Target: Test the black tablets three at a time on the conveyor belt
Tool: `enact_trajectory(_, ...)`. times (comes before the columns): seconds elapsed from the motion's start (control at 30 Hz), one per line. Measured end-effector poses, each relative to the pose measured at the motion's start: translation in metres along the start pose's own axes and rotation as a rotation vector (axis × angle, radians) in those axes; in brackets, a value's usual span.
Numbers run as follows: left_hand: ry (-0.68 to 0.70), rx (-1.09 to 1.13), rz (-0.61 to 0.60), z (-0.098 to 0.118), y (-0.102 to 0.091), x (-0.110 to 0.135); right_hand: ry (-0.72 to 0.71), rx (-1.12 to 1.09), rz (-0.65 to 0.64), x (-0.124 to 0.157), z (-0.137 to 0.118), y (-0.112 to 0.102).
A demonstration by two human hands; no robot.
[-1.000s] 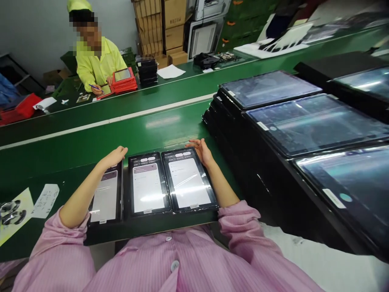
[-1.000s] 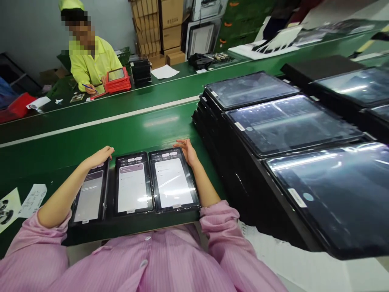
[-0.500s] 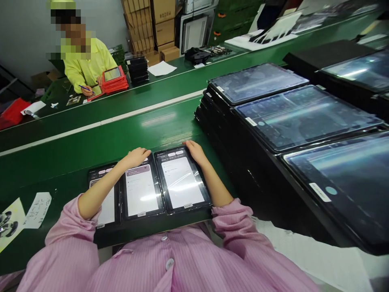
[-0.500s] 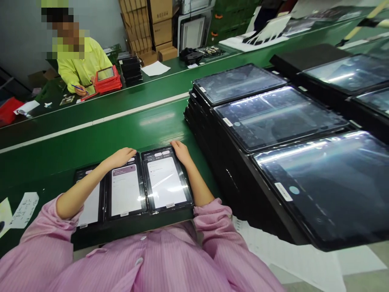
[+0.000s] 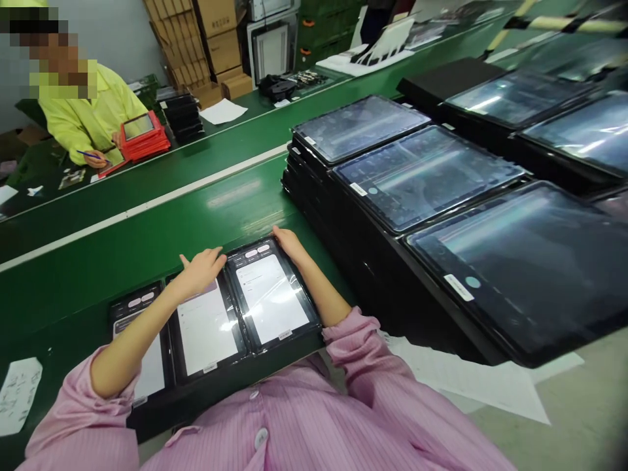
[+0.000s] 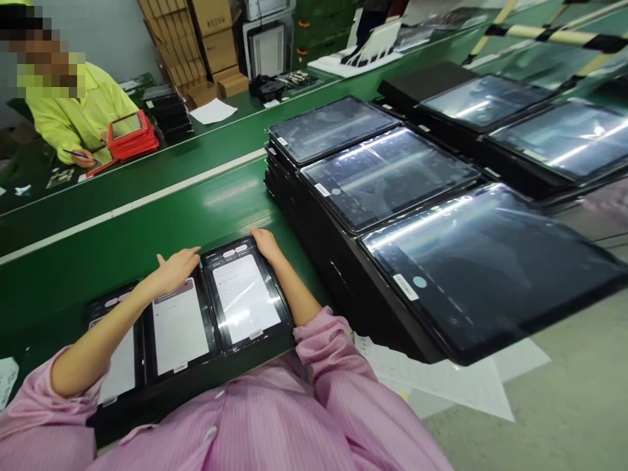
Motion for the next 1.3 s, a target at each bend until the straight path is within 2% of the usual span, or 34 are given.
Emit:
enact_trajectory(0.13,-0.099,0.032,-0.059,0.014,0.019,0.0,-0.029,-0.126,-0.079,0.0,-0.007,0.009)
enact_trajectory(0.2,-0.123,0.034,-0.067,0.008,0.017,-0.001,-0.045,-0.154,-0.106,0.002,-0.011,0.012)
enact_trajectory(0.27,-0.121,0.076,-0.111,-0.009,0.014,-0.003,-0.048,-0.145,-0.112,0.004,-0.013,0.012)
enact_trajectory(0.37,-0.01,0.243,-0.22,-0.038,0.017,-0.008,-0.03,-0.062,-0.078,0.006,-0.012,0.009)
enact_trajectory(0.43,0.085,0.348,-0.237,-0.05,0.017,-0.01,-0.021,0.023,-0.04,0.007,-0.011,0.007)
enact_trajectory(0.5,0.131,0.385,-0.21,-0.054,0.016,-0.009,-0.021,0.11,-0.009,0.009,-0.011,0.007)
enact_trajectory(0.63,0.157,0.408,-0.2,-0.049,0.013,-0.002,-0.023,0.235,0.008,0.012,-0.013,0.007)
enact_trajectory(0.7,0.134,0.466,-0.202,-0.058,0.011,0.008,-0.023,0.271,0.003,0.012,-0.014,0.007)
enact_trajectory(0.73,0.085,0.483,-0.188,-0.072,0.011,0.015,-0.025,0.284,0.0,0.013,-0.014,0.006)
enact_trajectory(0.87,-0.261,0.421,-0.115,-0.156,0.019,0.067,-0.036,0.315,0.003,0.011,-0.013,0.004)
enact_trajectory(0.93,-0.315,0.428,-0.152,-0.183,0.035,0.092,-0.032,0.33,0.018,0.01,-0.011,0.003)
enact_trajectory(1.0,-0.281,0.473,-0.169,-0.191,0.049,0.107,-0.027,0.345,0.03,0.009,-0.01,0.002)
enact_trajectory(1.07,-0.263,0.497,-0.126,-0.189,0.055,0.113,-0.028,0.354,0.033,0.006,-0.01,0.002)
enact_trajectory(1.2,-0.31,0.504,-0.034,-0.18,0.057,0.118,-0.04,0.338,0.02,0.005,-0.015,-0.004)
enact_trajectory(1.3,-0.338,0.553,0.078,-0.176,0.055,0.14,-0.089,0.467,0.018,0.028,-0.029,-0.004)
Point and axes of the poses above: each hand's wrist, its own x-axis away from the middle knuckle, its own y-axis out of the palm, z = x × y, the point moved 9 cm from there along -x, towards the middle knuckle, and after that the axes turned 15 degrees about -z, right-handed, at the moved point
